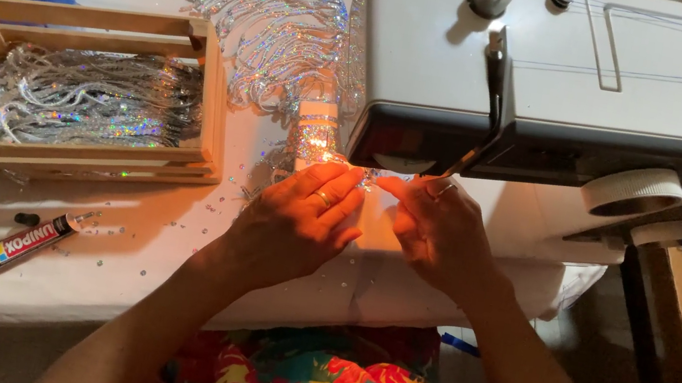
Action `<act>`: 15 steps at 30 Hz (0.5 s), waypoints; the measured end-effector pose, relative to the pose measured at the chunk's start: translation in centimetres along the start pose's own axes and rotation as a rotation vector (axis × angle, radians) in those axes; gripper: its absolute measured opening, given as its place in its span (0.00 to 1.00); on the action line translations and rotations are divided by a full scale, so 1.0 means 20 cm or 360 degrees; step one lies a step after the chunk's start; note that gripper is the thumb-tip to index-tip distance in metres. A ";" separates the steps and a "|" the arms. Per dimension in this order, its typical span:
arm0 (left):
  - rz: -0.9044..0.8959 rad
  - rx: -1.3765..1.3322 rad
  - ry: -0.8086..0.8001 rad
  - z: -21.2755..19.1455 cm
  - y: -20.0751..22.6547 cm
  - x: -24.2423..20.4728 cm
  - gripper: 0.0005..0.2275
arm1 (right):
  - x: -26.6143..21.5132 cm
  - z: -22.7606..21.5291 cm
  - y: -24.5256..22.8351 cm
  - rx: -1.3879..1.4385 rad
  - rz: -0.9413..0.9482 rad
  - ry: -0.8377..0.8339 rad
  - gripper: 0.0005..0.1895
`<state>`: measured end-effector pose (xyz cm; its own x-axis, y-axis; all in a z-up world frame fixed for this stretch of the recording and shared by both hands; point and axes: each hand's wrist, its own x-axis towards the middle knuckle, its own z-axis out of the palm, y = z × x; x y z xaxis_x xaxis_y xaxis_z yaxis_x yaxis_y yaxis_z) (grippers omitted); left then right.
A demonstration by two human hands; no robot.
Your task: The person is manually applying individual sequins to a decorative fabric strip using adhesive.
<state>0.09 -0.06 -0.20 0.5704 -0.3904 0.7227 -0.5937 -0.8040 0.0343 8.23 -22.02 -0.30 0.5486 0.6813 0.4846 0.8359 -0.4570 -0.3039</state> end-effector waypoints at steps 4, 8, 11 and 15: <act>-0.0015 -0.0016 0.0005 0.00 0.01 0.00 0.15 | 0.03 -0.02 -0.05 -0.0025 -0.0036 -0.0012 0.13; -0.0012 -0.0001 0.0019 0.02 0.00 -0.01 0.15 | 0.03 0.00 -0.05 -0.0050 -0.0052 -0.0003 0.12; -0.0016 -0.0011 0.0033 0.02 0.00 -0.01 0.16 | 0.04 -0.02 -0.06 -0.0017 -0.0051 -0.0003 0.12; -0.0017 -0.0015 0.0016 0.02 0.00 -0.02 0.16 | 0.04 0.00 -0.05 -0.0042 -0.0068 0.0014 0.13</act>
<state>0.07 -0.12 -0.63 0.5712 -0.3773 0.7290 -0.5931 -0.8037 0.0487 7.88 -21.04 0.49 0.5119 0.6957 0.5038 0.8580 -0.4426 -0.2607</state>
